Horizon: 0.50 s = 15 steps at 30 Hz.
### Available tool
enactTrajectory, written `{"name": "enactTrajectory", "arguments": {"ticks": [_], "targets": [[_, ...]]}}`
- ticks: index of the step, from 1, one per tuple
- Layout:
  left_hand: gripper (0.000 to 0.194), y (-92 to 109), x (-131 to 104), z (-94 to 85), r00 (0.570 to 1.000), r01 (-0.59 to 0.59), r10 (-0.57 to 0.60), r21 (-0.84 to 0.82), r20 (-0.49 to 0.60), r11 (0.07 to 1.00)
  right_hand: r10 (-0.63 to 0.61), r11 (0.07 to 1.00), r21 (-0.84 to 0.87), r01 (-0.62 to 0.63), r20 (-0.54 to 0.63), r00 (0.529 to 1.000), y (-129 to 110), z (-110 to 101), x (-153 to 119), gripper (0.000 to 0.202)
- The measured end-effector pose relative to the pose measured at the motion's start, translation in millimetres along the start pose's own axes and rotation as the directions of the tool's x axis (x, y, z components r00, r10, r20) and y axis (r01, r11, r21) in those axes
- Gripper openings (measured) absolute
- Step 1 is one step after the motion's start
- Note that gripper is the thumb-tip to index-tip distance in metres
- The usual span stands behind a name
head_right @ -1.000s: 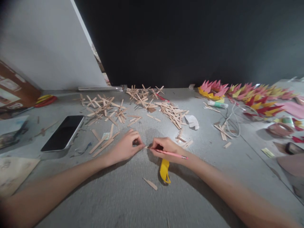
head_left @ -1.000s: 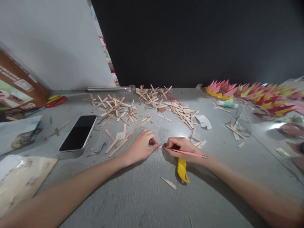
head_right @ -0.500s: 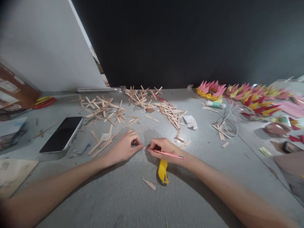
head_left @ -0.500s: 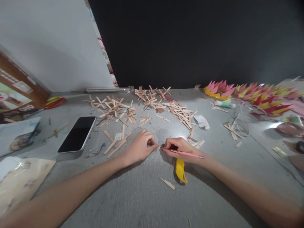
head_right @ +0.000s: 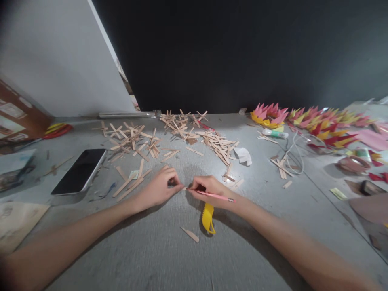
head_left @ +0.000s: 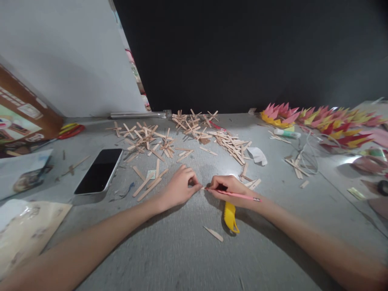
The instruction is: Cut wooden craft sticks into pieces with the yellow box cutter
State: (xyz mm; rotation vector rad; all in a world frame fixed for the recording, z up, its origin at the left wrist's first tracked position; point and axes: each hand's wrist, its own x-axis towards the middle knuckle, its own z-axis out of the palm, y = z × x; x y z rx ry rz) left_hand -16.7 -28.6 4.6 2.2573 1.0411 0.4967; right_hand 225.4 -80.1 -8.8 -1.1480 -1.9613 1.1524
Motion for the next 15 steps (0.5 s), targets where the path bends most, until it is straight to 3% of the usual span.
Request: {"name": "enactTrajectory", "arguments": {"ticks": [4,7,9,12,15], "targets": [[0.023,-4.8,-0.6,3.6,1.0,-0.009,0.009,0.002,-0.027,1.0,0.029,1.0,0.009,-0.029,-0.043,0.999,-1.1,2.0,-4.7,0.029],[0.019,-10.8,-0.3,5.6,0.999,-0.024,0.024,0.005,-0.033,1.0,0.083,0.997,0.025,-0.079,-0.201,0.976,-1.9,-0.6,-8.3,0.032],[0.02,-13.3,-1.1,4.8,0.995,-0.096,0.096,0.039,-0.007,0.995,0.088,0.996,0.022,-0.085,-0.343,0.935,-2.2,-7.6,-8.4,0.033],[0.025,-8.2,-6.7,0.5,0.963,-0.269,0.269,0.206,0.028,0.941,0.057,0.996,-0.033,-0.084,-0.497,0.866,-3.1,-26.8,-5.1,0.032],[0.037,9.5,-17.5,-2.8,0.962,-0.264,0.266,0.431,0.058,0.863,-0.005,0.968,-0.216,-0.125,-0.517,0.856,-4.3,-50.6,-1.7,0.027]]}}
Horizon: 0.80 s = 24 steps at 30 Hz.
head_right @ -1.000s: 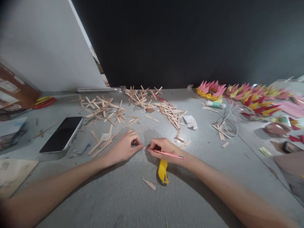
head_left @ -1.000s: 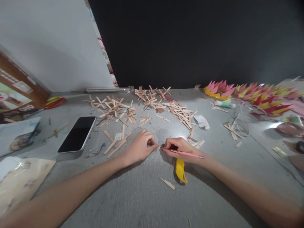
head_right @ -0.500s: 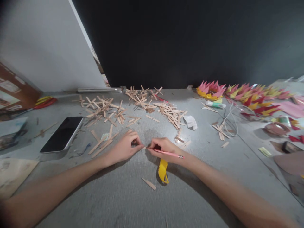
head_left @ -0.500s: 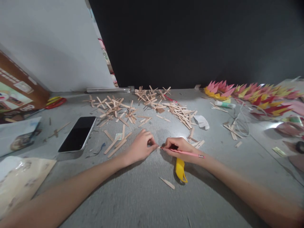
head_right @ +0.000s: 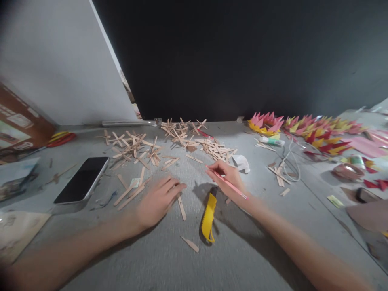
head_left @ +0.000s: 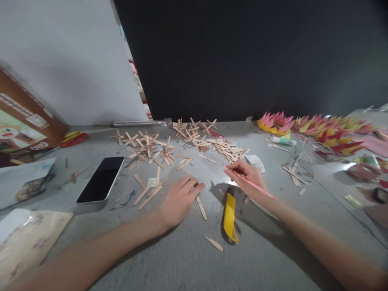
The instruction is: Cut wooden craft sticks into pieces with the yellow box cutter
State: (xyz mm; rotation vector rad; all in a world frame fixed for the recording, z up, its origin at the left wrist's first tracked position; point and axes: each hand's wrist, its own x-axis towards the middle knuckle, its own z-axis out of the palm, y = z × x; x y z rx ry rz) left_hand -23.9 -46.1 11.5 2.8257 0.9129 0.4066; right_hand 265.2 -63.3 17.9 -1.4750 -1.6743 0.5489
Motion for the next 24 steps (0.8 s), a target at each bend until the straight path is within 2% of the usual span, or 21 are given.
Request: {"name": "enactTrajectory", "arguments": {"ticks": [2,4,8,11,15,16,18,21,23,24], "targets": [[0.033,15.9,-5.0,-5.2,0.995,0.089,-0.092,0.082,0.033,0.993,-0.097,0.98,-0.172,0.105,0.056,0.994,2.6,-10.8,7.3,0.024],[0.042,31.6,-11.7,-5.7,0.979,0.194,-0.199,0.108,0.045,0.975,-0.177,0.921,-0.322,0.219,0.156,0.972,5.6,-18.6,11.0,0.026],[0.064,50.3,-26.5,3.6,0.973,0.224,-0.229,0.11,0.033,0.968,-0.236,0.786,-0.505,0.356,0.288,0.928,13.1,-26.7,12.5,0.033],[0.06,49.1,-29.6,10.4,0.98,0.191,-0.193,0.06,0.038,0.98,-0.249,0.729,-0.539,0.422,0.366,0.897,18.9,-31.4,14.3,0.038],[0.063,36.4,-21.1,14.4,0.977,0.203,-0.201,-0.013,0.067,0.979,-0.279,0.604,-0.58,0.547,0.489,0.827,20.5,-36.1,18.3,0.065],[0.064,32.9,-18.4,15.0,0.975,0.212,-0.21,-0.027,0.069,0.977,-0.292,0.605,-0.571,0.555,0.489,0.822,18.1,-36.5,18.6,0.068],[0.06,26.4,-14.0,16.0,0.974,0.222,-0.219,-0.057,0.059,0.973,-0.312,0.675,-0.498,0.544,0.476,0.822,8.2,-37.1,17.3,0.061],[0.049,16.8,-9.7,16.4,0.976,0.216,-0.213,-0.124,0.038,0.968,-0.291,0.845,-0.254,0.471,0.52,0.803,-17.4,-38.4,9.0,0.028],[0.04,10.1,-7.6,15.9,0.978,0.205,-0.207,-0.173,0.005,0.963,-0.23,0.912,-0.107,0.396,0.665,0.71,-35.6,-39.1,-0.1,0.018],[0.034,6.8,-6.6,15.6,0.979,0.197,-0.204,-0.197,-0.016,0.96,-0.177,0.934,-0.079,0.349,0.746,0.642,-43.0,-38.8,-5.1,0.024]]}}
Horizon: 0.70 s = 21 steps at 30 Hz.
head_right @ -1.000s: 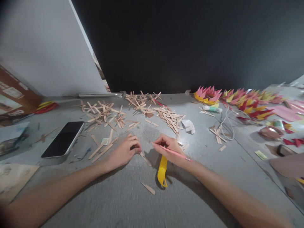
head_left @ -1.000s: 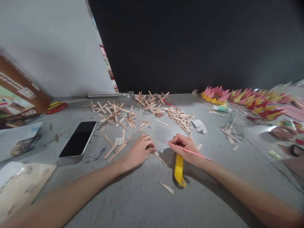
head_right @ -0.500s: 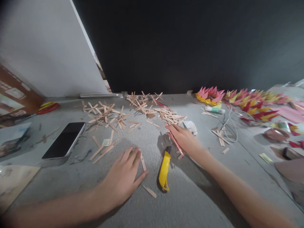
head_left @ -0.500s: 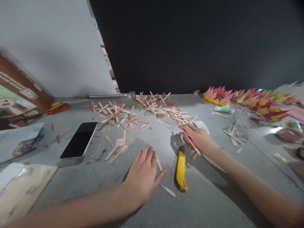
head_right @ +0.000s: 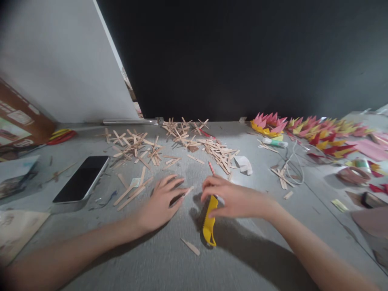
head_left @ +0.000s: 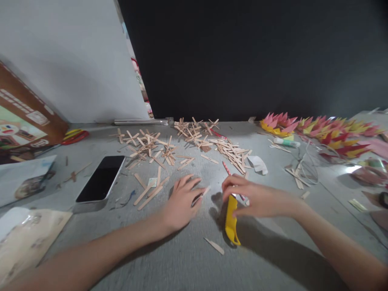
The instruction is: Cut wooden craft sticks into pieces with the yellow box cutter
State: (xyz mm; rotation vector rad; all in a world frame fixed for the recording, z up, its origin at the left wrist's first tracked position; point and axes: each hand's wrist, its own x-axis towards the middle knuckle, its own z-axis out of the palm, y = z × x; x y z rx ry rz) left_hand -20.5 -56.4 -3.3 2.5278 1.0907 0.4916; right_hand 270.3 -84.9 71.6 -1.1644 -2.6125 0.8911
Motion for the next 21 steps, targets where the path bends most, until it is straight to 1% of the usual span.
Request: {"name": "enactTrajectory", "arguments": {"ticks": [1,3,6,8,9,11,13,15,17,19,21], "targets": [[0.028,-2.7,1.7,-0.6,1.0,-0.003,0.002,-0.025,-0.023,1.0,0.013,1.0,0.02,-0.015,0.076,0.997,-7.0,2.3,-1.5,0.031],[0.017,-7.4,5.2,-0.9,0.999,0.008,-0.012,-0.076,-0.053,0.997,0.026,1.0,-0.014,-0.024,0.152,0.988,-15.5,9.2,-3.1,0.035],[0.006,-11.9,9.7,0.2,0.995,0.043,-0.054,-0.137,-0.079,0.99,0.012,0.996,-0.091,0.002,0.157,0.988,-18.3,18.6,-1.9,0.025],[0.007,-13.2,11.4,0.5,0.994,0.044,-0.059,-0.154,-0.095,0.987,-0.012,0.997,-0.077,0.023,0.148,0.989,-18.9,18.7,-0.4,0.021],[0.008,-13.4,11.8,0.1,0.993,0.035,-0.052,-0.156,-0.103,0.987,-0.014,0.999,-0.035,0.02,0.153,0.988,-20.0,16.4,-0.1,0.02],[0.012,-13.0,11.9,-1.6,0.992,0.027,-0.044,-0.14,-0.12,0.99,0.018,0.994,0.104,-0.037,0.177,0.984,-24.0,8.3,-0.9,0.02],[0.016,-12.3,11.4,-3.5,0.987,0.069,-0.082,-0.093,-0.139,0.993,0.066,0.958,0.263,-0.112,0.178,0.982,-29.3,-0.4,-3.5,0.024],[0.021,-12.2,11.0,-4.4,0.979,0.135,-0.138,-0.036,-0.148,0.99,0.072,0.913,0.396,-0.1,0.084,0.994,-34.0,-5.3,-6.6,0.025],[0.029,-13.1,11.2,-3.5,0.976,0.163,-0.162,-0.007,-0.142,0.987,0.073,0.865,0.501,-0.035,-0.056,0.996,-36.7,-4.3,-7.7,0.023],[0.035,-14.6,11.7,-2.0,0.98,0.154,-0.155,-0.019,-0.128,0.988,0.113,0.802,0.597,0.02,-0.186,0.976,-37.4,1.3,-5.0,0.021],[0.033,-16.1,12.2,-1.1,0.983,0.139,-0.145,-0.06,-0.115,0.988,0.174,0.735,0.673,0.084,-0.307,0.936,-37.6,8.2,2.9,0.02]]}}
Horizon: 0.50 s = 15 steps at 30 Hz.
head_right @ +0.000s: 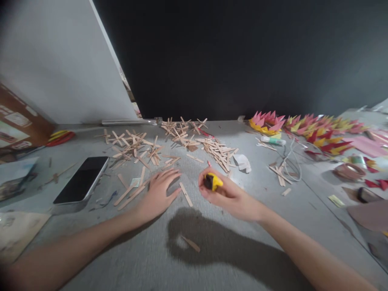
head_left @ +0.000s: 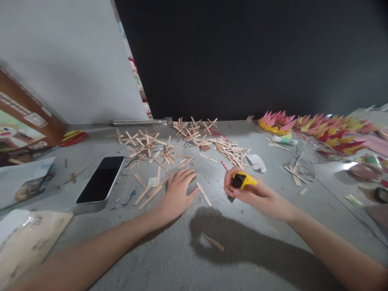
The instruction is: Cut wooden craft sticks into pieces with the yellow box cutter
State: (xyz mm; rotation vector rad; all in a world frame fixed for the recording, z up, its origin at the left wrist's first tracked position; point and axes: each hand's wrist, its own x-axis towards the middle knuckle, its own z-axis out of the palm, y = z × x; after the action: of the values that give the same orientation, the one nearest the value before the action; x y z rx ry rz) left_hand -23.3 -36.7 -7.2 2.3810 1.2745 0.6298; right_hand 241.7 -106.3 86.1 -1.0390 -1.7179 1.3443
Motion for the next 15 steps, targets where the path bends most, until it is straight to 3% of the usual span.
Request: {"name": "enactTrajectory", "arguments": {"ticks": [3,6,9,15], "targets": [[0.016,-1.7,0.4,-0.6,0.999,-0.048,0.049,-0.07,0.004,0.996,-0.044,0.99,0.122,0.064,-0.161,0.986,2.7,12.2,16.2,0.033],[0.011,-3.4,1.5,-1.5,0.996,-0.089,0.089,-0.125,-0.011,0.988,0.014,0.936,0.343,0.079,-0.262,0.965,-3.7,23.9,37.4,0.045],[0.011,-4.6,4.0,-1.8,0.997,-0.073,0.074,-0.188,-0.003,0.979,0.009,0.864,0.461,0.201,-0.415,0.91,-8.7,36.1,56.5,0.055],[0.018,-1.2,7.1,-4.9,1.0,-0.019,0.019,-0.233,-0.002,0.972,0.077,0.806,0.54,0.245,-0.505,0.86,18.0,60.6,76.1,0.068]]}}
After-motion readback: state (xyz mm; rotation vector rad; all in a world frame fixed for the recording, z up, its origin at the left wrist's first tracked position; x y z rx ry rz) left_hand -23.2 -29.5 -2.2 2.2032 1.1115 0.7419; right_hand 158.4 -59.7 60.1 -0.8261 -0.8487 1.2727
